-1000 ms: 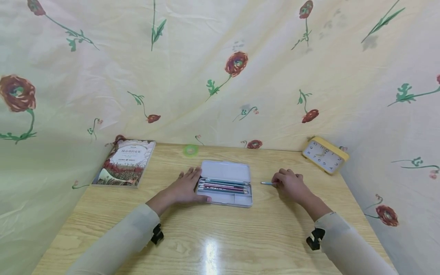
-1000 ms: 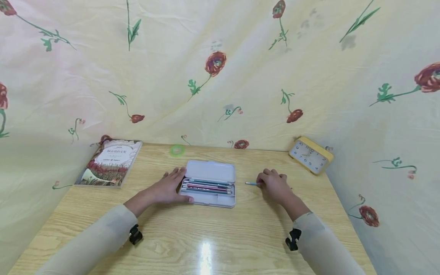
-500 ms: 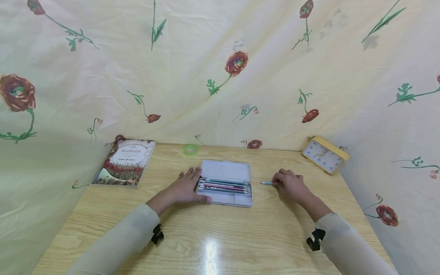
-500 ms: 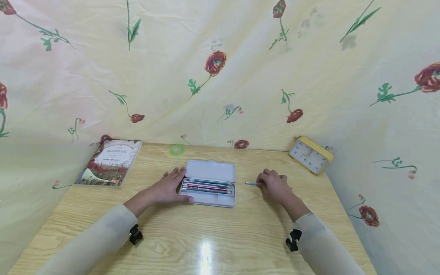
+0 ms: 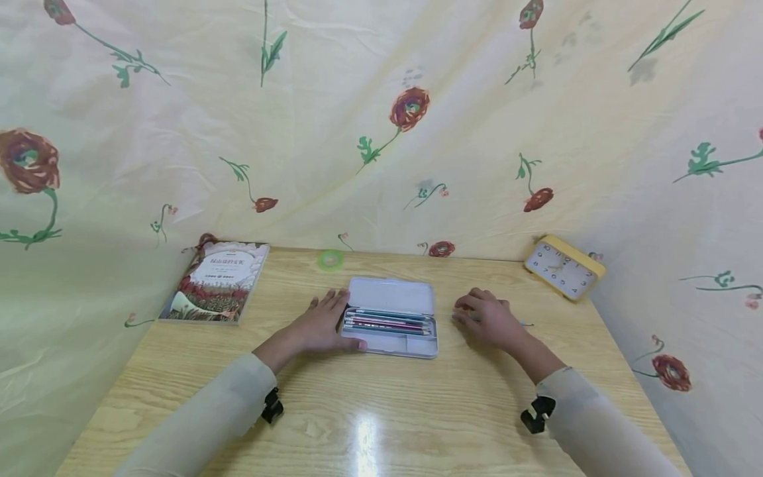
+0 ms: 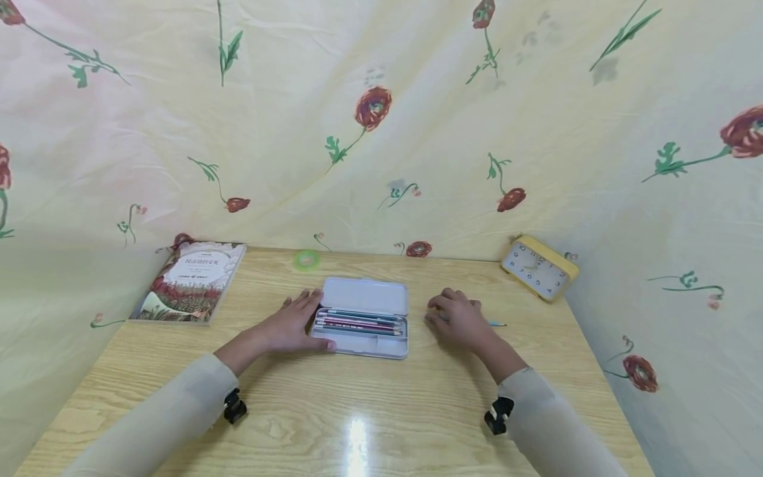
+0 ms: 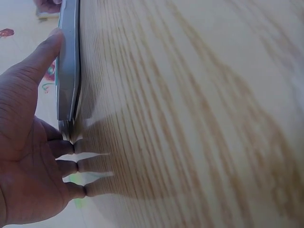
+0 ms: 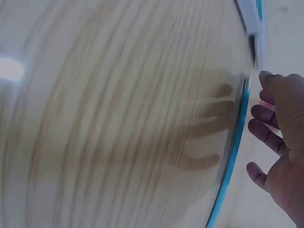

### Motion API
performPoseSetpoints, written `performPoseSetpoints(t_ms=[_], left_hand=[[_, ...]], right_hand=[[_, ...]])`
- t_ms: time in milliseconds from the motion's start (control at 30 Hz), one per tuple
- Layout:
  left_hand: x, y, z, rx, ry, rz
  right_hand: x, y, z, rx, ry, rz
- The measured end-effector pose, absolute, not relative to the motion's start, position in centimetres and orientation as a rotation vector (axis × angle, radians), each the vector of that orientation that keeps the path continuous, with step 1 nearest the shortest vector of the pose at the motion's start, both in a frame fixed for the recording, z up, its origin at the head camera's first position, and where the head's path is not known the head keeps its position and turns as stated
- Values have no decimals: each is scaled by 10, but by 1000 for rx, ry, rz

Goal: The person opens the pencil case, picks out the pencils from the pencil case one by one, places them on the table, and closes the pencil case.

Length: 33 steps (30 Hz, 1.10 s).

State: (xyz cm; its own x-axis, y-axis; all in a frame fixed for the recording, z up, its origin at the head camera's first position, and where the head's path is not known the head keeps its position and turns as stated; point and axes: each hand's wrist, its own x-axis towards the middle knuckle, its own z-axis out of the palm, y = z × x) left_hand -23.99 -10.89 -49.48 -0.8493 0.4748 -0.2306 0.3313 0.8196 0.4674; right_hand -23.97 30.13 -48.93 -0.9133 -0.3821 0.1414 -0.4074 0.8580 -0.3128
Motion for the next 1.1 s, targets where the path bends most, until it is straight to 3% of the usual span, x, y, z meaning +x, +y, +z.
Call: performPoseSetpoints(t_ms=[567, 1100], left_hand=[[-240, -109, -493, 575, 2655, 620], [-243, -110, -496, 601, 2667, 626]], right_hand=[[-242, 189, -488, 919, -2923, 518], [-242, 166, -488, 911, -2886, 370]])
